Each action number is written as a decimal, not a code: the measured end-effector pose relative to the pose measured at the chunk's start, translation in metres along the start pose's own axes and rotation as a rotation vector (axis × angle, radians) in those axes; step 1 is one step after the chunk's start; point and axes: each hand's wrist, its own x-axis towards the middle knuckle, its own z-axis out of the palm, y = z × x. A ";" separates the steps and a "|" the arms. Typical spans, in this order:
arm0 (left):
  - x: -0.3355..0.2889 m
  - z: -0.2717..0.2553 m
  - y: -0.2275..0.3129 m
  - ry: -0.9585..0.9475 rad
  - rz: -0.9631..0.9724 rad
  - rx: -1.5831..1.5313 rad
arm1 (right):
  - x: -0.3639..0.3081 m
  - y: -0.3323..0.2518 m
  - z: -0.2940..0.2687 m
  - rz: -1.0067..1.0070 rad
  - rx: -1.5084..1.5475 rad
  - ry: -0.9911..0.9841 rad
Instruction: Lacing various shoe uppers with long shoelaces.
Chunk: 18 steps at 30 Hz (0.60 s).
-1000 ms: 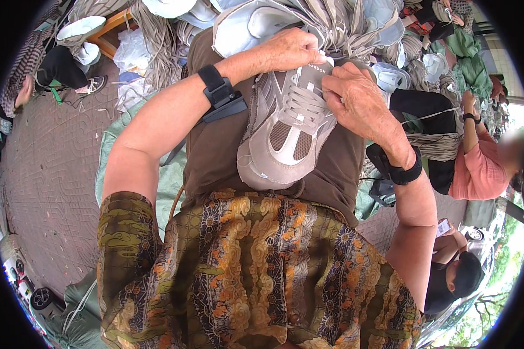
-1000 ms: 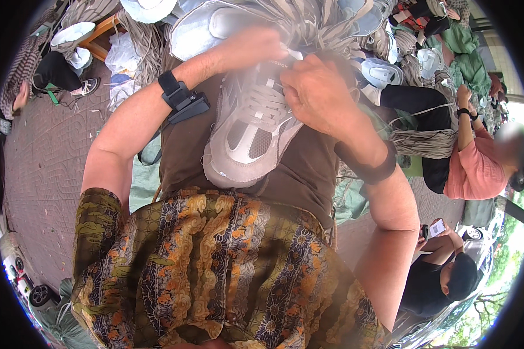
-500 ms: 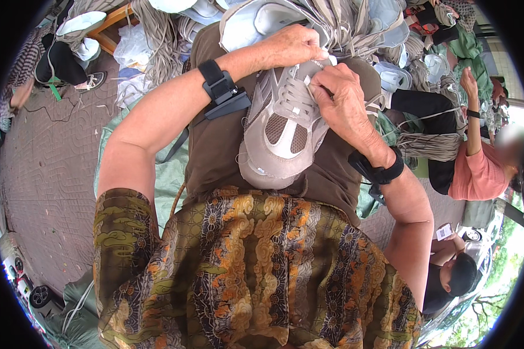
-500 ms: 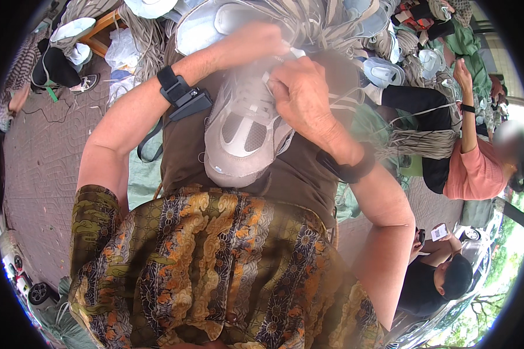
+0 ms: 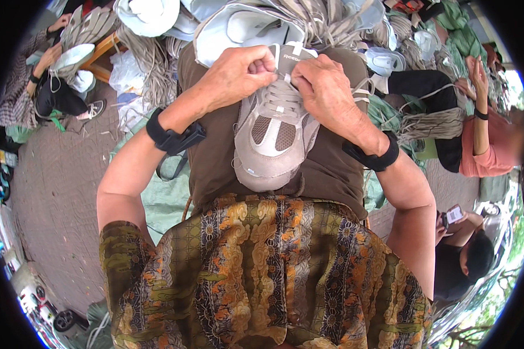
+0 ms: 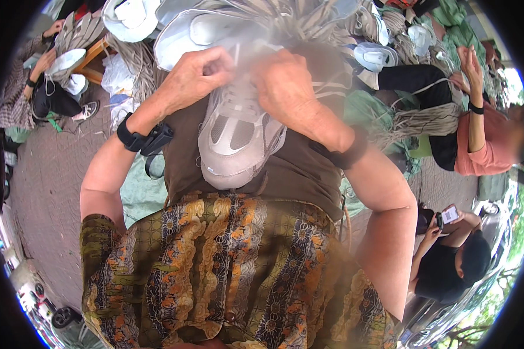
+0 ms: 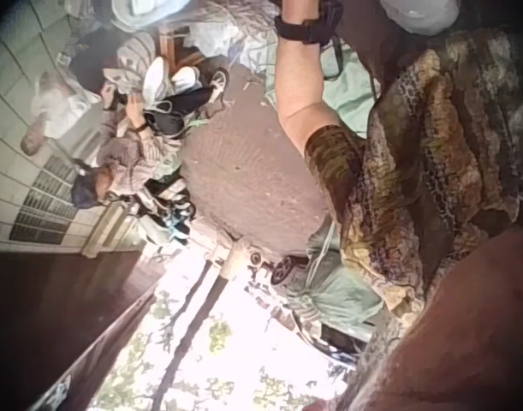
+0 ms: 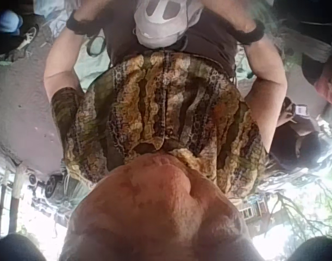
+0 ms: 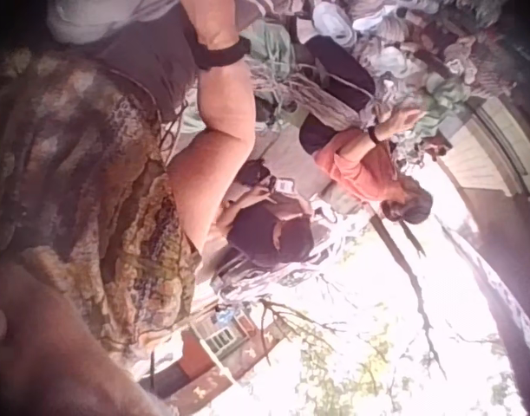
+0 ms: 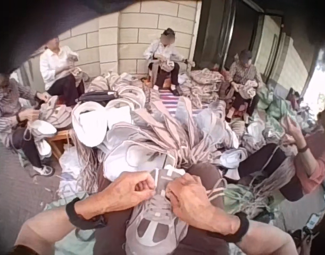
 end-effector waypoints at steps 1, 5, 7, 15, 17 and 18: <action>0.001 0.002 0.001 -0.020 0.043 -0.015 | -0.001 0.000 0.001 -0.046 -0.003 0.014; 0.003 0.003 0.000 -0.039 0.061 0.027 | 0.000 -0.002 0.000 0.001 -0.050 -0.046; 0.007 0.004 -0.003 -0.049 0.081 0.006 | 0.000 -0.003 0.002 -0.016 -0.030 0.001; 0.021 0.009 -0.007 -0.067 0.175 0.190 | 0.001 0.009 0.019 0.031 -0.067 -0.057; 0.018 0.008 -0.001 -0.081 0.068 0.224 | 0.006 0.005 0.019 0.087 0.010 -0.125; 0.020 0.007 0.000 -0.114 0.155 0.165 | 0.010 0.007 0.019 0.125 0.005 -0.112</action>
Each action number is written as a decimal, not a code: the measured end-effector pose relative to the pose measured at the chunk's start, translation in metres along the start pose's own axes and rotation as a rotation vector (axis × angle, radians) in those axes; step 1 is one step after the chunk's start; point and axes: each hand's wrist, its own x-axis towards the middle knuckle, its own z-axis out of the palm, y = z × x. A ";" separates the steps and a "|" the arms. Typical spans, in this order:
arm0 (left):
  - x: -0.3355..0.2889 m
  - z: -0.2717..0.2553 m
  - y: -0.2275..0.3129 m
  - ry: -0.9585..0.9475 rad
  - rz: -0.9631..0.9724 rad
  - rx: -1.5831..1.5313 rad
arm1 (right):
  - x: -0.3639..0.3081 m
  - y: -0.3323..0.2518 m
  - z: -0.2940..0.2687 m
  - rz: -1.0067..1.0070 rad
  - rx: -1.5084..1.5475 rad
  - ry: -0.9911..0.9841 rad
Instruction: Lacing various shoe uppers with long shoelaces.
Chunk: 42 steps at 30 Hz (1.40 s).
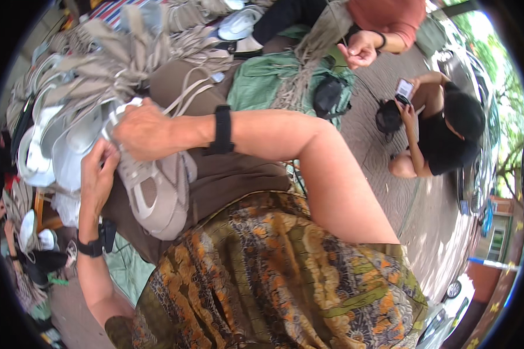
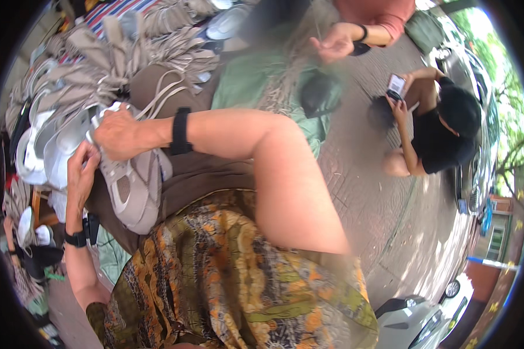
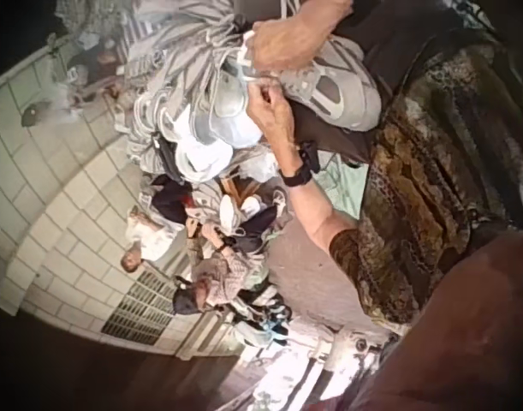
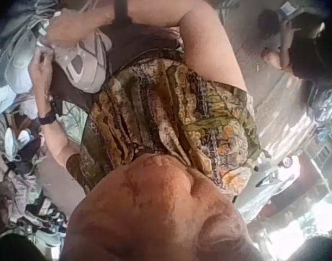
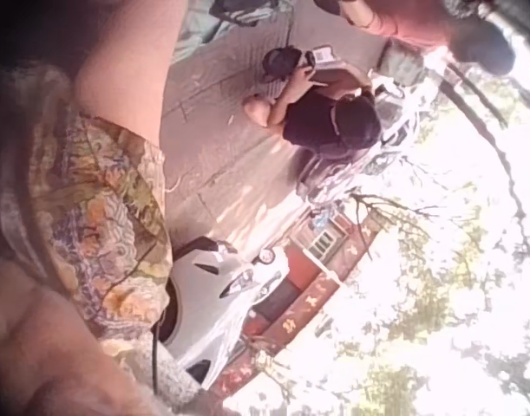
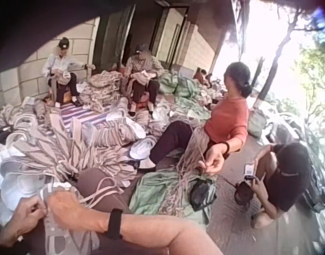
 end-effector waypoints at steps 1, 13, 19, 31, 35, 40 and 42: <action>0.000 -0.001 0.002 -0.008 -0.034 0.008 | 0.004 0.000 -0.002 0.032 0.094 -0.023; -0.115 -0.058 -0.037 0.326 -0.160 -0.001 | 0.012 0.036 -0.016 0.068 0.816 -0.098; -0.211 -0.111 -0.100 0.580 -0.318 -0.100 | 0.015 0.046 -0.020 0.023 0.869 -0.131; -0.346 -0.143 -0.173 0.877 -0.702 0.236 | 0.018 0.039 -0.043 0.151 0.903 -0.290; -0.365 -0.147 -0.182 0.884 -0.636 0.362 | 0.016 0.040 -0.038 0.054 0.833 -0.245; -0.410 -0.172 -0.186 0.934 -0.811 0.526 | 0.010 0.042 -0.023 0.162 0.963 -0.153; -0.429 -0.177 -0.194 1.002 -0.940 0.534 | 0.007 0.043 -0.021 0.108 0.968 -0.152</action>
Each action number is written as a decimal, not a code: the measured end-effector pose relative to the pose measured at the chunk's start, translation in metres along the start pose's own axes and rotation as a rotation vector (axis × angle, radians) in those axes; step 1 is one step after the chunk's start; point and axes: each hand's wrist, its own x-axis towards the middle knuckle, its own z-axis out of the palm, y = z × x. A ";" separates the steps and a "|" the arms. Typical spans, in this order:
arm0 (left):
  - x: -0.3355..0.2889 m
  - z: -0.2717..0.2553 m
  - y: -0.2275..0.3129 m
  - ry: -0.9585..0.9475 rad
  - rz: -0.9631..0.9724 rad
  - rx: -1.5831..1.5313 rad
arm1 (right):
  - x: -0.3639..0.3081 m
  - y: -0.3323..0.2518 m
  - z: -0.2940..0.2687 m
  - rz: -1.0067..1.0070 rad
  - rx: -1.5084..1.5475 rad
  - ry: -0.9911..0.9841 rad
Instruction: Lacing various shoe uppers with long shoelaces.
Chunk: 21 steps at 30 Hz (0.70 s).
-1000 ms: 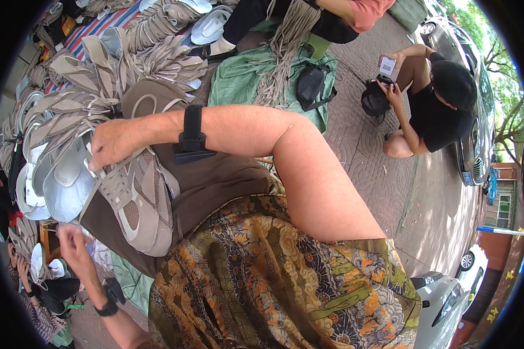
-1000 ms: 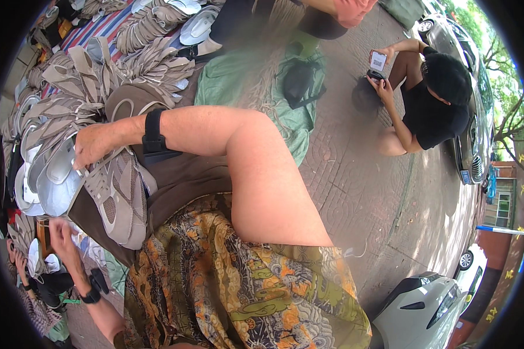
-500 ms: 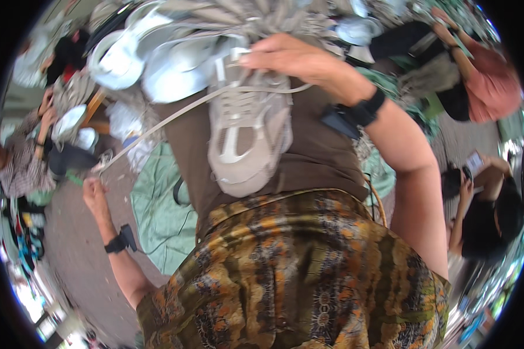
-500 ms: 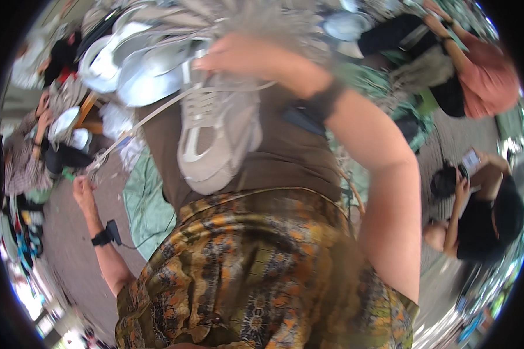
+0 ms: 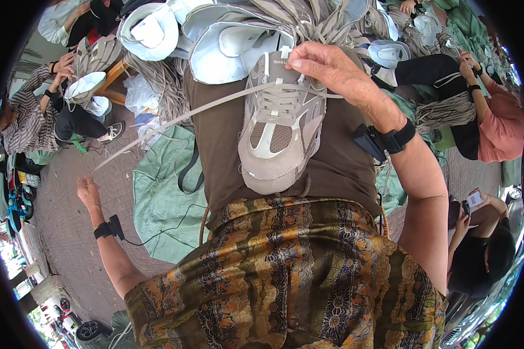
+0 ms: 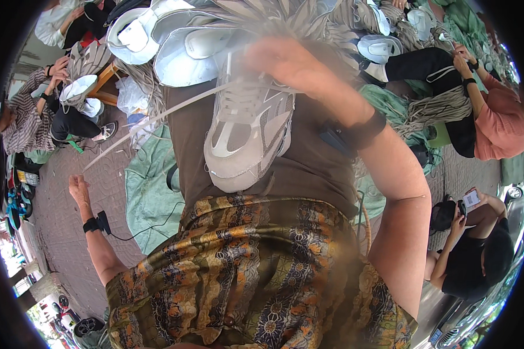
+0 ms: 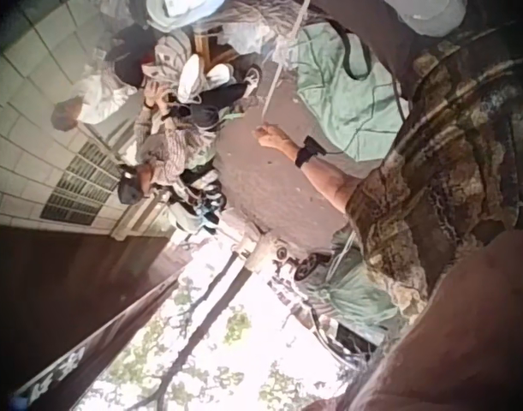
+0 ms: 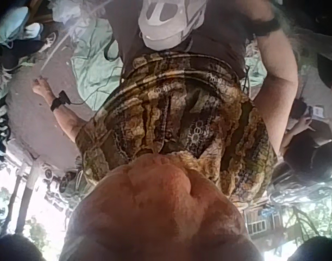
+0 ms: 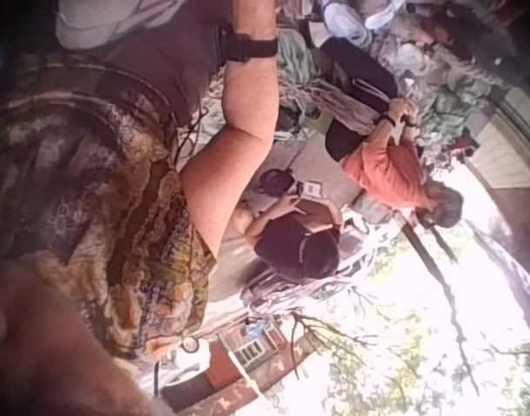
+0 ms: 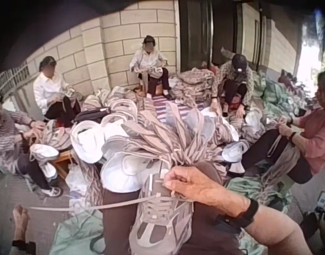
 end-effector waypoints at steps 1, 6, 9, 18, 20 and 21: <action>0.001 0.003 -0.009 -0.028 0.041 -0.019 | -0.001 0.000 0.000 -0.058 0.040 -0.025; -0.002 0.056 -0.013 -0.317 0.257 0.139 | -0.003 0.002 0.023 -0.402 -0.636 0.163; -0.017 0.096 0.047 -0.371 0.326 0.071 | -0.012 -0.001 0.038 -0.309 -0.907 0.198; -0.138 0.106 0.310 -0.477 0.953 -0.290 | -0.008 -0.005 0.046 -0.268 -0.743 0.252; -0.149 0.108 0.343 -0.455 1.028 -0.256 | -0.008 -0.004 0.046 -0.266 -0.701 0.260; -0.152 0.110 0.354 -0.432 1.041 -0.244 | -0.009 -0.004 0.045 -0.284 -0.655 0.254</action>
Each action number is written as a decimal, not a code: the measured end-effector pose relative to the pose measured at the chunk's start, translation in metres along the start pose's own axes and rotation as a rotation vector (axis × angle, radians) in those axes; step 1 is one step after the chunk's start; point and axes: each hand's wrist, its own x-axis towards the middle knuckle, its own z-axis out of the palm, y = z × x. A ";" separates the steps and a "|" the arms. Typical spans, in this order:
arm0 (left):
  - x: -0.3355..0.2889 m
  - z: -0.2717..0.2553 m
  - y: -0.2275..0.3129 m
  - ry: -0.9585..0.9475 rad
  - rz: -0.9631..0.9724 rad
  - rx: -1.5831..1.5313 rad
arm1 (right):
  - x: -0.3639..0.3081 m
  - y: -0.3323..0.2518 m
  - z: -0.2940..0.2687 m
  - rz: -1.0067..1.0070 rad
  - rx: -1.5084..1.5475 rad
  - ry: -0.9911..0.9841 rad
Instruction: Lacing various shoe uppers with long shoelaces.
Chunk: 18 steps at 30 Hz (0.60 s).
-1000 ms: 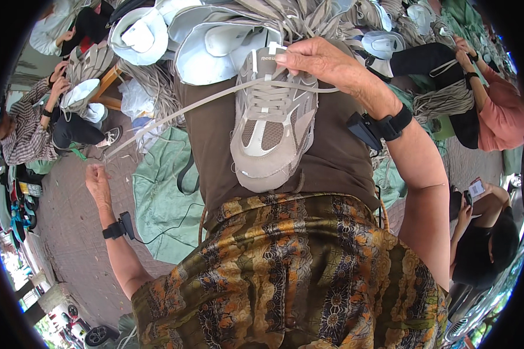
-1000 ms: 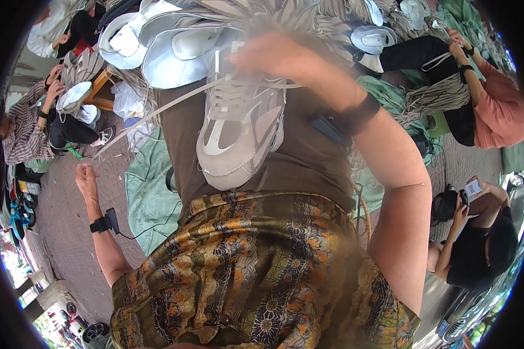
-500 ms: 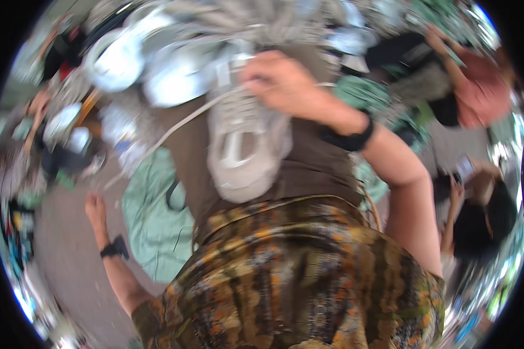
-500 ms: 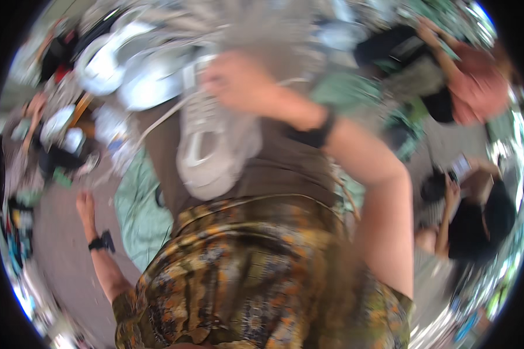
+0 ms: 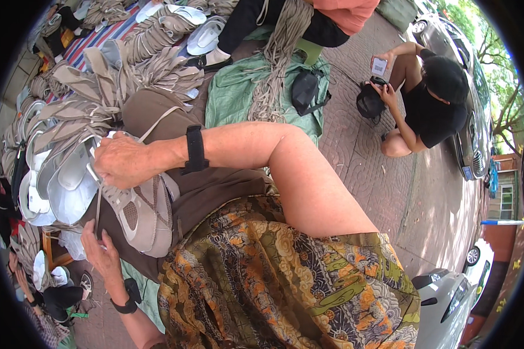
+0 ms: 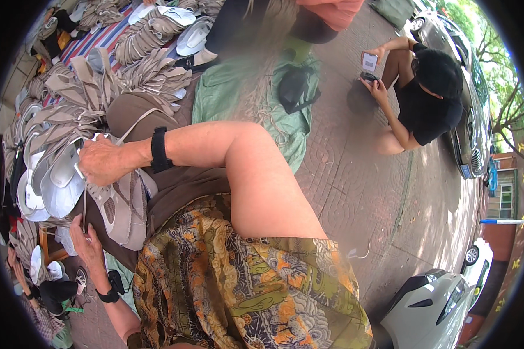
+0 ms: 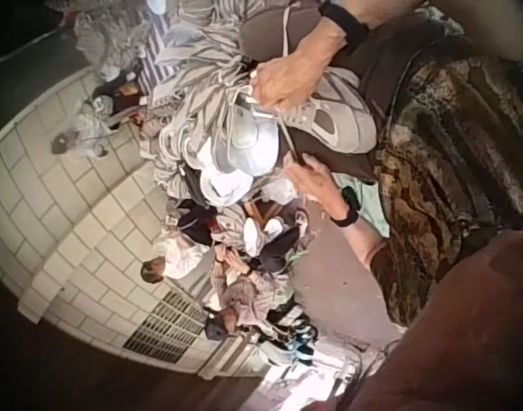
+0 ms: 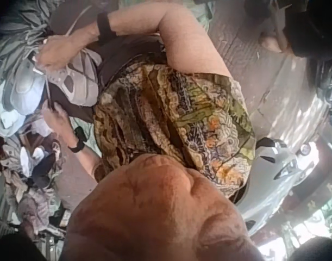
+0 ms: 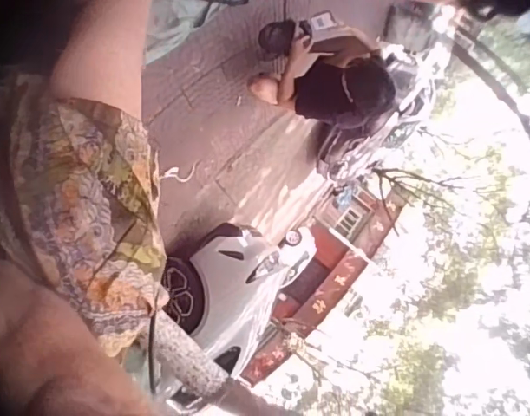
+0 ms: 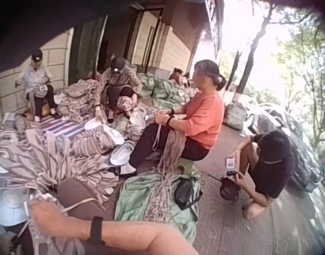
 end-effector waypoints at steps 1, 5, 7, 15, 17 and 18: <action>0.009 0.001 0.003 0.005 0.071 0.079 | -0.001 0.000 -0.001 -0.003 0.015 0.011; 0.025 0.008 0.004 -0.044 0.107 0.111 | -0.004 0.001 -0.006 -0.002 0.074 0.053; 0.028 0.011 0.002 -0.055 0.104 0.181 | -0.005 0.001 -0.006 -0.043 0.101 0.107; 0.026 0.013 -0.026 -0.076 0.163 0.311 | -0.004 -0.004 -0.019 0.095 0.449 0.092; 0.023 0.011 -0.035 0.024 0.201 0.315 | -0.009 -0.002 -0.025 0.132 0.551 0.068; 0.022 0.011 -0.039 0.018 0.194 0.321 | -0.013 0.001 -0.027 0.086 0.369 0.038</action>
